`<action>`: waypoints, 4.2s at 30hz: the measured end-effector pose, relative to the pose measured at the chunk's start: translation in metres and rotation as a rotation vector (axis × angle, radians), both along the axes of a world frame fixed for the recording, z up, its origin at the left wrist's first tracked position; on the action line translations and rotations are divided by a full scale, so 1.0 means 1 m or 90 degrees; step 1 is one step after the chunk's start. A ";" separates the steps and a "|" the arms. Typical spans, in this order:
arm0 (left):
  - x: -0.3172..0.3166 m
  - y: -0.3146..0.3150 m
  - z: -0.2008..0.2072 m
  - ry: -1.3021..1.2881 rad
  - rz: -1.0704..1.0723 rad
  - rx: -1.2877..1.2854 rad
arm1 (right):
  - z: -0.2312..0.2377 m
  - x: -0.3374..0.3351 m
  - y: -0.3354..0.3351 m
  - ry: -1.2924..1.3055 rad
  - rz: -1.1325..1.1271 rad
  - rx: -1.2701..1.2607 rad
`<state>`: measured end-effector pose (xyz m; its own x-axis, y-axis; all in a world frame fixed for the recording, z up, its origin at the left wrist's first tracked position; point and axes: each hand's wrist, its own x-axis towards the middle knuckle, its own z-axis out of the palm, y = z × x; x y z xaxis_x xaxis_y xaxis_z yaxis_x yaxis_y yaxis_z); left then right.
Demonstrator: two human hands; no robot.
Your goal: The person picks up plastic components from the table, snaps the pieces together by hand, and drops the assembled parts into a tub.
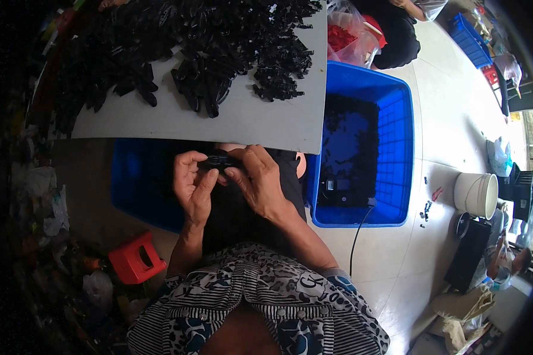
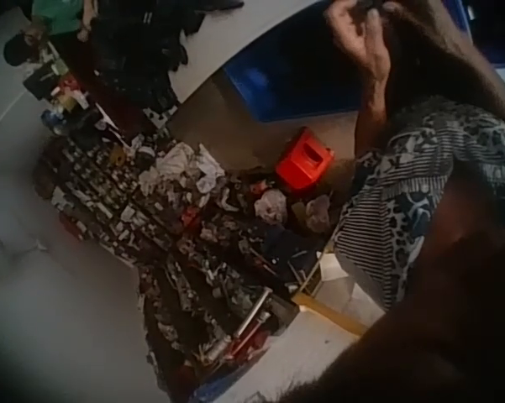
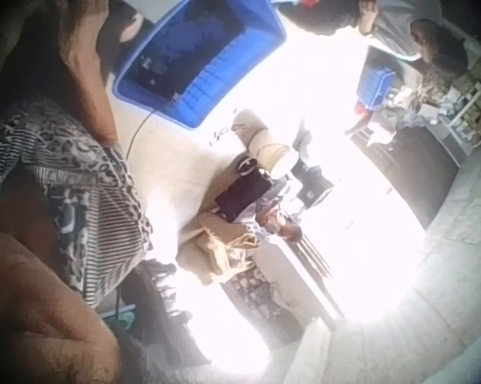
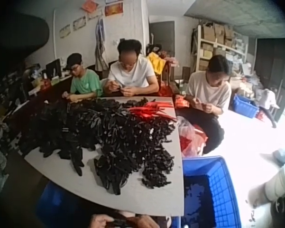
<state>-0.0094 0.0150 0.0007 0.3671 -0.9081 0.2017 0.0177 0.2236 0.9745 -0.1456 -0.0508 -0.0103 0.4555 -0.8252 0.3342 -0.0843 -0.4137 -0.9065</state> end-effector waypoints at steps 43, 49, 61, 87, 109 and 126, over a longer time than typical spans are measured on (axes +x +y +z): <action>0.011 0.008 -0.002 -0.045 0.008 0.035 | -0.030 0.015 0.011 -0.226 0.100 0.384; 0.013 0.007 0.004 -0.023 0.025 0.048 | -0.027 0.021 0.012 -0.256 0.101 0.393; 0.020 0.006 0.015 0.110 -0.053 0.104 | -0.029 0.023 0.016 -0.354 0.106 0.495; 0.068 0.033 -0.020 -0.082 0.066 0.251 | 0.001 0.016 -0.013 0.097 0.042 -0.035; 0.035 -0.069 -0.014 -0.378 0.211 0.107 | -0.005 0.027 -0.088 0.158 -0.264 -0.318; 0.029 -0.031 0.007 0.369 -0.224 0.131 | -0.018 -0.002 -0.021 -0.676 0.239 0.845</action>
<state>0.0198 -0.0160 0.0077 0.0419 -0.9912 -0.1256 0.5844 -0.0776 0.8077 -0.1475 -0.0721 -0.0281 0.7197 -0.6732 -0.1700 0.6409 0.7383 -0.2103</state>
